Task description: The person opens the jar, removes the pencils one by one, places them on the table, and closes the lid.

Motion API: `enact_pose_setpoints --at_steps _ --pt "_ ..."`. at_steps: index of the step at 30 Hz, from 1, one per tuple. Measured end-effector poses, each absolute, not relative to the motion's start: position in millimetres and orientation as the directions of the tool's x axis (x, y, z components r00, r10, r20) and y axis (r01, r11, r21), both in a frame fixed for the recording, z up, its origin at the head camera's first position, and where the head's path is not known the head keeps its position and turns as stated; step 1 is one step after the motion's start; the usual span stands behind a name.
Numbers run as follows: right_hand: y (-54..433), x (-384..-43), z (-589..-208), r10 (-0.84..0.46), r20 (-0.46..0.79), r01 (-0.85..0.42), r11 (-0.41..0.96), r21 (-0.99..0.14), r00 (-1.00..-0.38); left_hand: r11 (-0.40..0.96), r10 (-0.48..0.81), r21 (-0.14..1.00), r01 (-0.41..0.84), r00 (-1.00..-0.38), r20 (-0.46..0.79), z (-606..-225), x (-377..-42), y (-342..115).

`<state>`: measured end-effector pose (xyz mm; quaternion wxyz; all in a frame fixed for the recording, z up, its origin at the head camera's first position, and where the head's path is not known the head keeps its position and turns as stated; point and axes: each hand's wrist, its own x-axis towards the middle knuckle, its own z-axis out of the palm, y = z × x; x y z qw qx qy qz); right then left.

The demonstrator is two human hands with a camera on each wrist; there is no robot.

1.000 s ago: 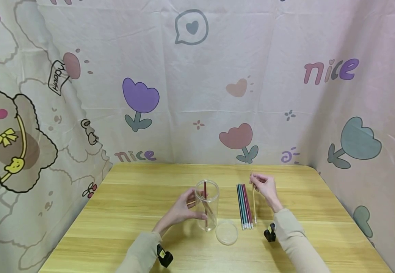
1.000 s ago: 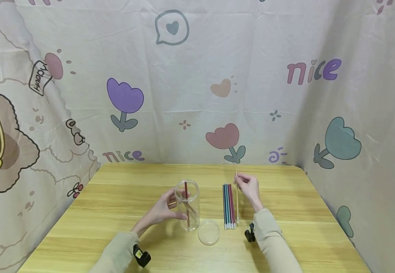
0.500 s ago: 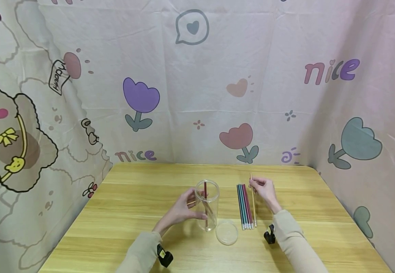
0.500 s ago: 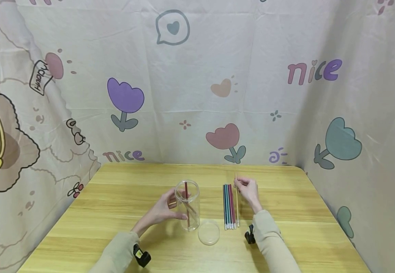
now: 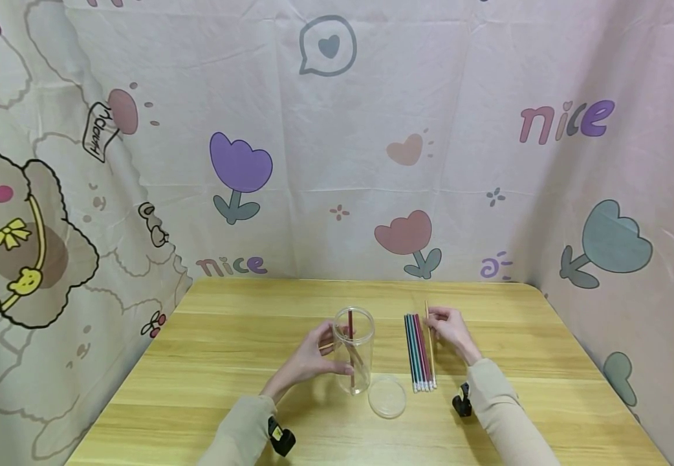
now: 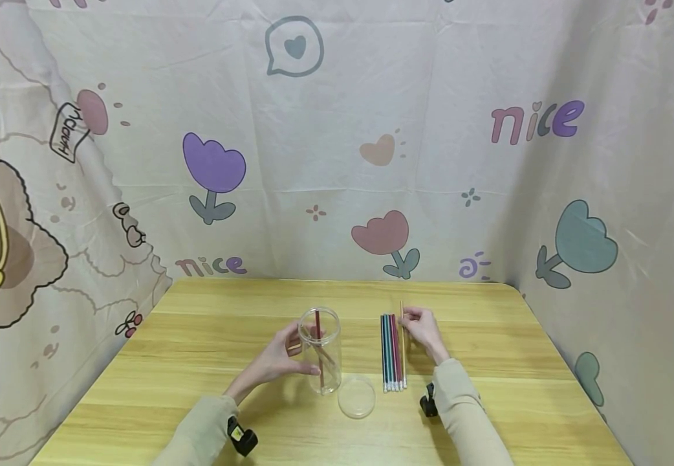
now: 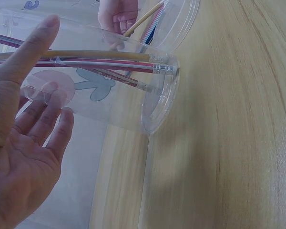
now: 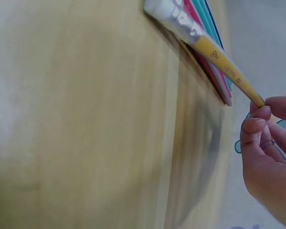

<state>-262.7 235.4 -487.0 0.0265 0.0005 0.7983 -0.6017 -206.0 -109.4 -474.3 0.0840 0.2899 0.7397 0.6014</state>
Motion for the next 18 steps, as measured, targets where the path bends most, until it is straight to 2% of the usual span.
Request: enact_pose_setpoints --at_steps 9,18 --pt "238.1 -265.6 -496.3 -0.079 -0.059 0.035 0.279 -0.960 -0.995 0.111 0.528 0.940 0.323 -0.820 0.220 -474.5 -205.7 -109.4" --pt "237.8 -264.5 -501.0 -0.072 -0.061 0.035 0.319 -0.947 -0.996 0.110 0.525 0.940 0.324 -0.822 0.222 -475.2 -205.8 -109.4"
